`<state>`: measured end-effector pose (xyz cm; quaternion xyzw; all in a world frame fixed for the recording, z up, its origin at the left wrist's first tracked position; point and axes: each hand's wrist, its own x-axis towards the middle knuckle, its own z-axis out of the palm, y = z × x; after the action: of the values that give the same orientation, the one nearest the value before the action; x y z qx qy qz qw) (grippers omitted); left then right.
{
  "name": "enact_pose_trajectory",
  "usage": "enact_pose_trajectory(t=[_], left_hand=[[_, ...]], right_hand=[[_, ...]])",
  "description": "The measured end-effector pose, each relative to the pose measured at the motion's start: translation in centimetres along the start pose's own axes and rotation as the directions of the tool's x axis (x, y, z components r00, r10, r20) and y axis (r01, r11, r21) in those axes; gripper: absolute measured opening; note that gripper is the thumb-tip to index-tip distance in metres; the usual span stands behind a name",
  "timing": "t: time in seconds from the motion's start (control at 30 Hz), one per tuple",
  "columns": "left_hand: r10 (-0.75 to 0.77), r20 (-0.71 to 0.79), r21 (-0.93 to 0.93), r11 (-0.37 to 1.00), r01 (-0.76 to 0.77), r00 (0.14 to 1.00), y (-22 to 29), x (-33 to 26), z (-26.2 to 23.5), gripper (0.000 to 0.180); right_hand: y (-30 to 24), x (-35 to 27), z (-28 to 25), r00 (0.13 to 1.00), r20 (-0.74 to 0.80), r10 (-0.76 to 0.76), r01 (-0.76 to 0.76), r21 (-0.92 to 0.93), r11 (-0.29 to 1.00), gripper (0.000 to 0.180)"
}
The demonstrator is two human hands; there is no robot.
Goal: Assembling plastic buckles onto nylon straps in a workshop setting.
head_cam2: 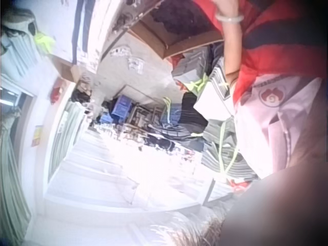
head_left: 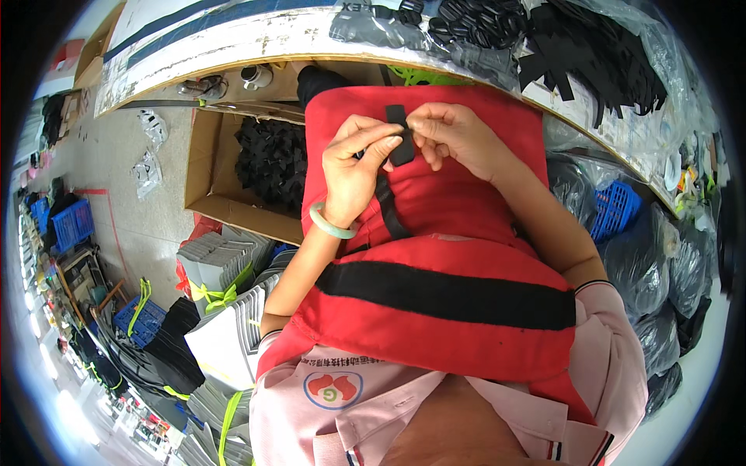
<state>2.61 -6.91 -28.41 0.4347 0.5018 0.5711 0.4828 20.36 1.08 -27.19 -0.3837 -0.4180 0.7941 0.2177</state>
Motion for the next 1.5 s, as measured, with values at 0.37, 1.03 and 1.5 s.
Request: enact_pose_trajectory(t=[0.37, 1.03, 1.5], left_hand=[[0.049, 0.129, 0.006, 0.999, -0.050, 0.990, 0.9, -1.2, -0.6, 0.017], [-0.393, -0.303, -0.630, 0.766, 0.127, 0.868, -3.7, -6.2, -22.0, 0.035], [-0.433, 0.201, -0.314, 0.821, 0.477, 0.879, -1.7, 0.1, -1.6, 0.015]], right_hand=[[-0.5, 0.5, 0.0, 0.987, 0.007, -0.158, 0.155, -0.240, 0.958, 0.011], [-5.1, -2.6, -9.0, 0.537, -0.269, -0.799, 0.141, -0.906, 0.400, 0.014], [-6.6, -3.4, -14.9, 0.391, -0.151, -0.908, 0.021, -0.985, 0.173, 0.017]])
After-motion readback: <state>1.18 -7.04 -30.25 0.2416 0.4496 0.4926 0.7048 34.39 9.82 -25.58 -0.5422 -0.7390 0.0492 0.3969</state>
